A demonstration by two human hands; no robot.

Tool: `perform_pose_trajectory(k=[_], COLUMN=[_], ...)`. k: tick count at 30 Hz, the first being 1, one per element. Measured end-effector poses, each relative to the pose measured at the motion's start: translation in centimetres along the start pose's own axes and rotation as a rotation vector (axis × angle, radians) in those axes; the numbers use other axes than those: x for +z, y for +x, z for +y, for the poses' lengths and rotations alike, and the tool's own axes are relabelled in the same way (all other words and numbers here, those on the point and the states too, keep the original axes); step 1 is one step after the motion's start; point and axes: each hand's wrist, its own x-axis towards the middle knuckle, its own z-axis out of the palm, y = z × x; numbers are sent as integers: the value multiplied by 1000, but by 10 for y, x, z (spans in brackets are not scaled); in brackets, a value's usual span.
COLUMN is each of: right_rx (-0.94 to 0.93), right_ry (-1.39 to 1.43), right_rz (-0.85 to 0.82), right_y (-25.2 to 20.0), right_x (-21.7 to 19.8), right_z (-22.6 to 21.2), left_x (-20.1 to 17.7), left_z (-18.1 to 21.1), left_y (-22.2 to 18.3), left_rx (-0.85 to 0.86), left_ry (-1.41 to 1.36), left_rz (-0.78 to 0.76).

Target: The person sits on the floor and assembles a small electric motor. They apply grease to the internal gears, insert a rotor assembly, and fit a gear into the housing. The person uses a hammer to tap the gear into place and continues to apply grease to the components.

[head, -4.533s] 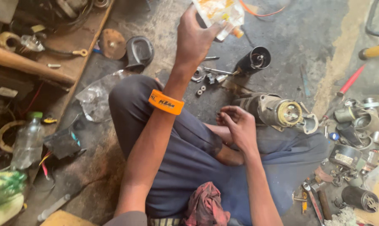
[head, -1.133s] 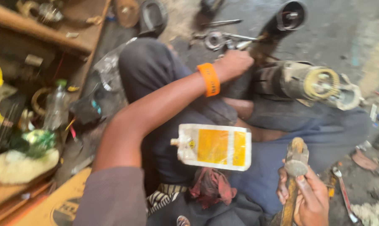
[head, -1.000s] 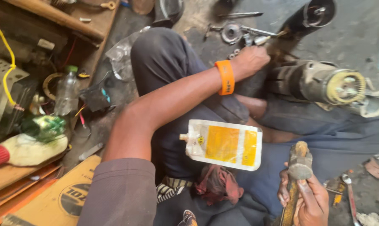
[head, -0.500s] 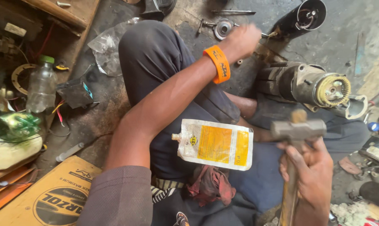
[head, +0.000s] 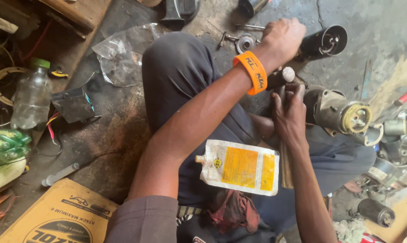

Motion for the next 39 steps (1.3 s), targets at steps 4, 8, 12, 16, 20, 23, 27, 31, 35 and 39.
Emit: perform_pose_trajectory(k=[4,8,12,16,20,23,27,31,35,39], right_rx=[-55,121,206,285,246,66,98,192,237,-8], right_ry=[52,283,512,473,441,697,1169,878,279,-16], right_rz=[-22,-77,-73,-17,263,468,571,666,580,439], right_y=[0,-41,-73,-112,-171,-188,-189,-140,-71,4], right_x=[-5,-28,-38,-76,-134,-177,-240,-258,-265,-260], right_z=[-4,4,17,23,62,123,210,265,267,246], left_x=[30,75,97,87,83,67,2,-61,-30,80], left_z=[-3,0,-2,-11,-15,-25,5,73,152,193], left_y=[-12,-40,-51,-61,-78,-88,-93,-49,34,84], left_rx=[156,294,443,558,580,760,729,520,722,656], left_ry=[-60,17,98,82,143,-212,-32,-367,-424,-181], left_rz=[255,85,61,25,-202,-17,-94,-344,-8,-67])
